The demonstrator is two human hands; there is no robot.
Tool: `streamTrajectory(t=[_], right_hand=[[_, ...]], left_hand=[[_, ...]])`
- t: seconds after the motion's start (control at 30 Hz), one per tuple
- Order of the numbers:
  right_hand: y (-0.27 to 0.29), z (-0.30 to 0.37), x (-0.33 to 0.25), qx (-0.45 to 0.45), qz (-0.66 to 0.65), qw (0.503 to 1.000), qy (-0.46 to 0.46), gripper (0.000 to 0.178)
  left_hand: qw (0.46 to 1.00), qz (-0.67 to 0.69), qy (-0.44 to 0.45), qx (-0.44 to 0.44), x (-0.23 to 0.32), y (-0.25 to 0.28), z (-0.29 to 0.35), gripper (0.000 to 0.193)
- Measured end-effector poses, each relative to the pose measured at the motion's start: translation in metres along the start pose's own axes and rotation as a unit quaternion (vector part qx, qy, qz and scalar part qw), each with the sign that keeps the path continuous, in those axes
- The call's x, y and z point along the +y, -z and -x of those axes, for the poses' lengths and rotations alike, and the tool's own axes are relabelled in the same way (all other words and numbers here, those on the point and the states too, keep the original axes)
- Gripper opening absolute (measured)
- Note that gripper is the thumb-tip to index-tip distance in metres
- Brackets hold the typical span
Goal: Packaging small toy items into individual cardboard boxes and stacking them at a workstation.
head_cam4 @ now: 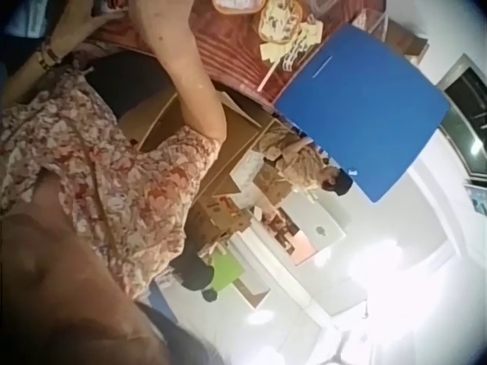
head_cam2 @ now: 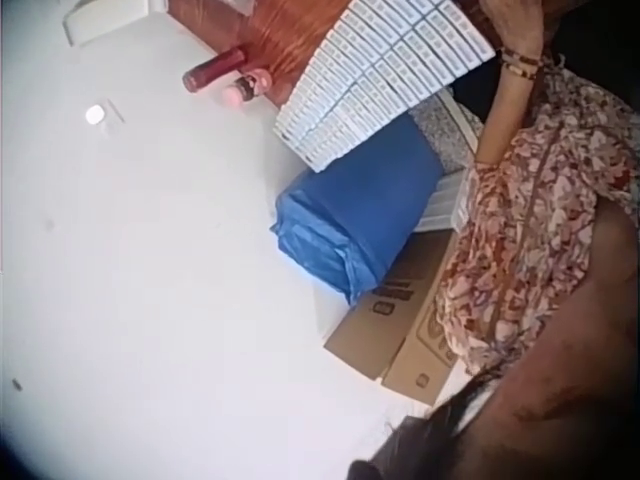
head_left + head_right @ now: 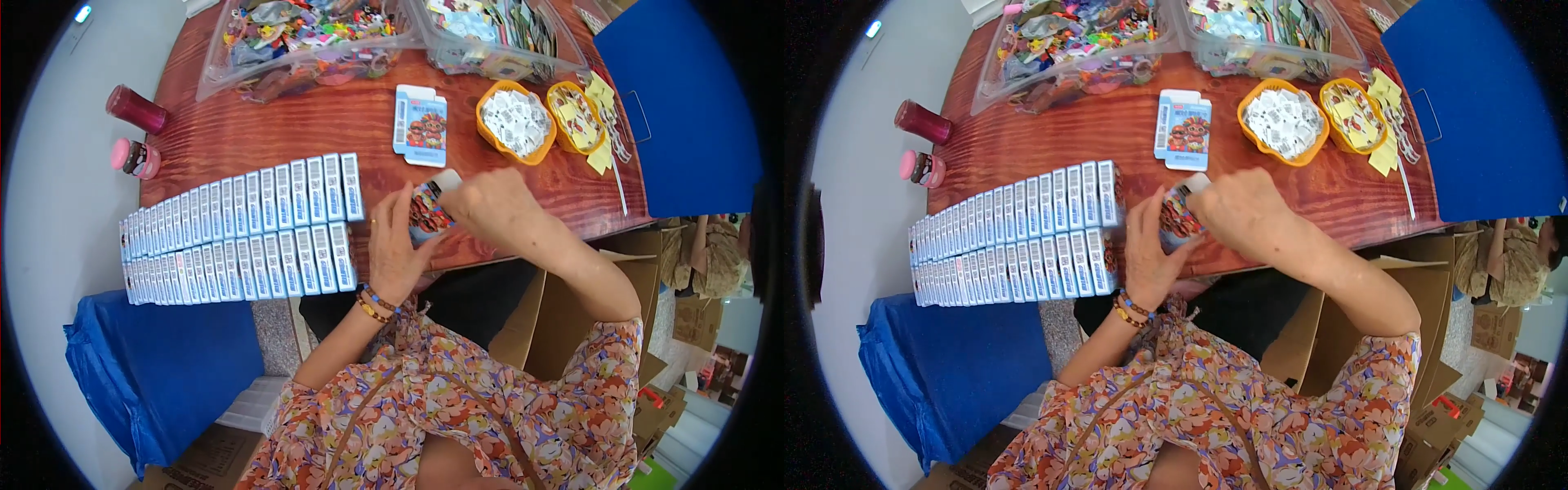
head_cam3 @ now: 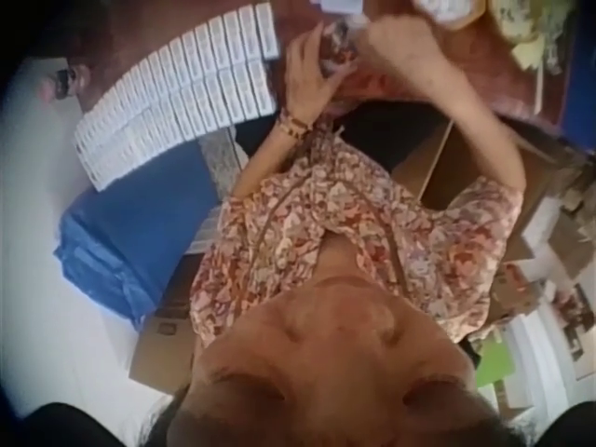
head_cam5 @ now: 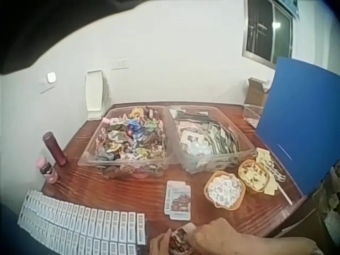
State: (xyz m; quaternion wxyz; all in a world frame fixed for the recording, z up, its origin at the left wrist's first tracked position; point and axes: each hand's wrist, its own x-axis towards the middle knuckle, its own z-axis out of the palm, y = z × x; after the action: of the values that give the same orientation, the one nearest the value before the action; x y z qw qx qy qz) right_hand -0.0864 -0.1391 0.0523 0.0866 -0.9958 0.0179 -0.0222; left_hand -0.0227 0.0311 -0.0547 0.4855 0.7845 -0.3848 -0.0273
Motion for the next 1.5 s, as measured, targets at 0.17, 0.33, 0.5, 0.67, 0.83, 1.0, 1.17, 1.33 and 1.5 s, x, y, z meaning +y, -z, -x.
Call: streamTrajectory(t=[0.17, 0.33, 0.5, 0.67, 0.83, 1.0, 1.17, 1.33, 1.5], right_hand=[[0.028, -0.023, 0.016, -0.088, -0.013, 0.996, 0.013, 0.014], [0.058, -0.128, 0.031, 0.091, -0.053, 0.994, -0.015, 0.020], [0.007, -0.265, 0.077, 0.128, 0.022, 0.991, -0.019, 0.021], [-0.015, -0.316, 0.096, 0.024, 0.107, 0.982, -0.151, 0.025], [-0.002, -0.310, 0.118, 0.058, -0.159, 0.982, -0.085, 0.019], [0.018, -0.302, 0.124, 0.089, -0.437, 0.891, -0.088, 0.011], [0.013, -0.303, 0.098, 0.124, -0.746, 0.649, -0.089, 0.008], [-0.005, -0.330, 0.108, 0.049, -0.705, 0.688, -0.165, 0.025], [-0.028, -0.345, 0.100, 0.091, -0.047, 0.985, -0.137, 0.028]], left_hand=[[0.999, 0.014, 0.018, -0.027, 0.001, 0.004, 0.011, 0.083], [0.998, 0.044, -0.022, -0.026, -0.006, 0.003, 0.021, 0.085], [0.995, 0.090, -0.014, -0.041, -0.006, -0.002, 0.020, 0.088], [0.993, 0.107, -0.007, -0.050, -0.009, 0.000, 0.019, 0.091], [0.991, 0.127, -0.001, -0.054, -0.013, 0.003, 0.017, 0.090], [0.989, 0.133, -0.016, -0.064, -0.017, 0.003, 0.017, 0.090], [0.988, 0.141, -0.003, -0.066, -0.018, 0.003, 0.018, 0.091], [0.986, 0.154, -0.002, -0.066, -0.018, 0.002, 0.015, 0.091], [0.987, 0.143, 0.000, -0.078, -0.021, 0.001, 0.014, 0.091]])
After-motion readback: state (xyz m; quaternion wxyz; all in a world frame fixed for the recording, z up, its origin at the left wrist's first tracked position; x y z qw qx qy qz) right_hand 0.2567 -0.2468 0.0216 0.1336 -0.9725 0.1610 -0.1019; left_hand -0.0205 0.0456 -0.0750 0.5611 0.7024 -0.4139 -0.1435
